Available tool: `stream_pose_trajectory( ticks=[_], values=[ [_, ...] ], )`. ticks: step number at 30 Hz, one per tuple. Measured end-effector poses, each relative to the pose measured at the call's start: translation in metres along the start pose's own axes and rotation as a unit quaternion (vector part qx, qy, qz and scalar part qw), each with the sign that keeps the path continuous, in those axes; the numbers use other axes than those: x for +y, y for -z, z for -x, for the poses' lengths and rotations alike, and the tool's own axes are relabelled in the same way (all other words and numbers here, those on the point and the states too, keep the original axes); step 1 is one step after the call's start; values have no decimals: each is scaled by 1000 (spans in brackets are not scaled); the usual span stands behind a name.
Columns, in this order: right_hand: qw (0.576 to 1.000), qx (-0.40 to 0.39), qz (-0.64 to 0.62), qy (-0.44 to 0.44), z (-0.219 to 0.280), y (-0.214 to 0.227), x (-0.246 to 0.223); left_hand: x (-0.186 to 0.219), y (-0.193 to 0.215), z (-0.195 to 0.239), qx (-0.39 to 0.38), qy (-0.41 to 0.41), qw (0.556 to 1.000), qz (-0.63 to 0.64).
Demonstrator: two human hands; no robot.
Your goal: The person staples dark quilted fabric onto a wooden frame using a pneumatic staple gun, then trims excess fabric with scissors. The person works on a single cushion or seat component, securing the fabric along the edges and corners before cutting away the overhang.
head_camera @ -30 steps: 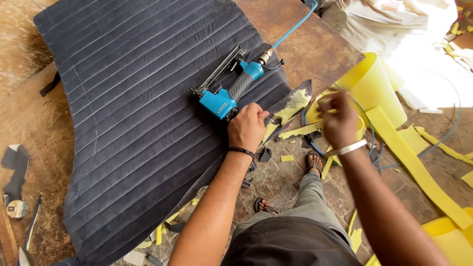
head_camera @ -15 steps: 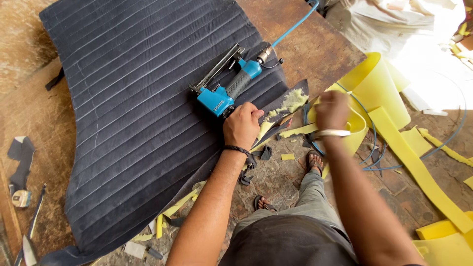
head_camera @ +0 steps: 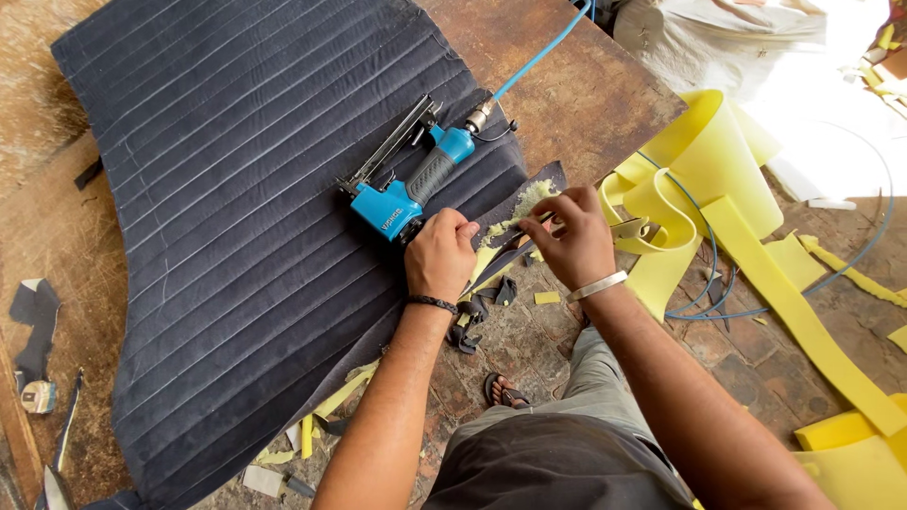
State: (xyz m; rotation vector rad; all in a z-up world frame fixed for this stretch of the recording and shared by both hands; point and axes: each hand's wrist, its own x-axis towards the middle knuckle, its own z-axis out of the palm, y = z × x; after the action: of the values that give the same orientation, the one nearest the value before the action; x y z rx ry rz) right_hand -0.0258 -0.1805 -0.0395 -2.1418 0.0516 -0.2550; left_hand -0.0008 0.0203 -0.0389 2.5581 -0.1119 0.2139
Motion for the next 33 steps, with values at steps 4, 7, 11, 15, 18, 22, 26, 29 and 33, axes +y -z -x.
stream_pose_trajectory(
  ticks=[4, 7, 11, 15, 18, 22, 26, 29, 33],
  values=[
    [994, 26, 94, 44, -4, -13, 8, -1, 1, -4, 21, -12, 1000, 11],
    [995, 57, 55, -63, -8, -26, 32, -2, 0, -2, 15, -2, 1000, 8],
    [879, 117, -336, -319, -34, -13, 67, -1, 1, -2, 20, -2, 1000, 11],
    [923, 21, -330, -199, -35, 6, 77, 2, 1, -2, 27, -2, 1000, 10],
    [961, -26, -254, -110, -23, 3, 65, 3, 3, 0, 29, -4, 999, 15],
    [994, 45, -101, -2, -15, -10, 50, 4, 2, -1, 26, -3, 1000, 10],
    [975, 45, -176, -131, -19, -29, 57, 2, 2, -1, 33, -7, 999, 9],
    [879, 99, -363, -293, -30, -41, 78, 4, 1, -1, 39, -15, 999, 9],
    [789, 90, -456, -402, -38, -34, 99, 4, 5, -1, 44, -13, 999, 20]
  ],
)
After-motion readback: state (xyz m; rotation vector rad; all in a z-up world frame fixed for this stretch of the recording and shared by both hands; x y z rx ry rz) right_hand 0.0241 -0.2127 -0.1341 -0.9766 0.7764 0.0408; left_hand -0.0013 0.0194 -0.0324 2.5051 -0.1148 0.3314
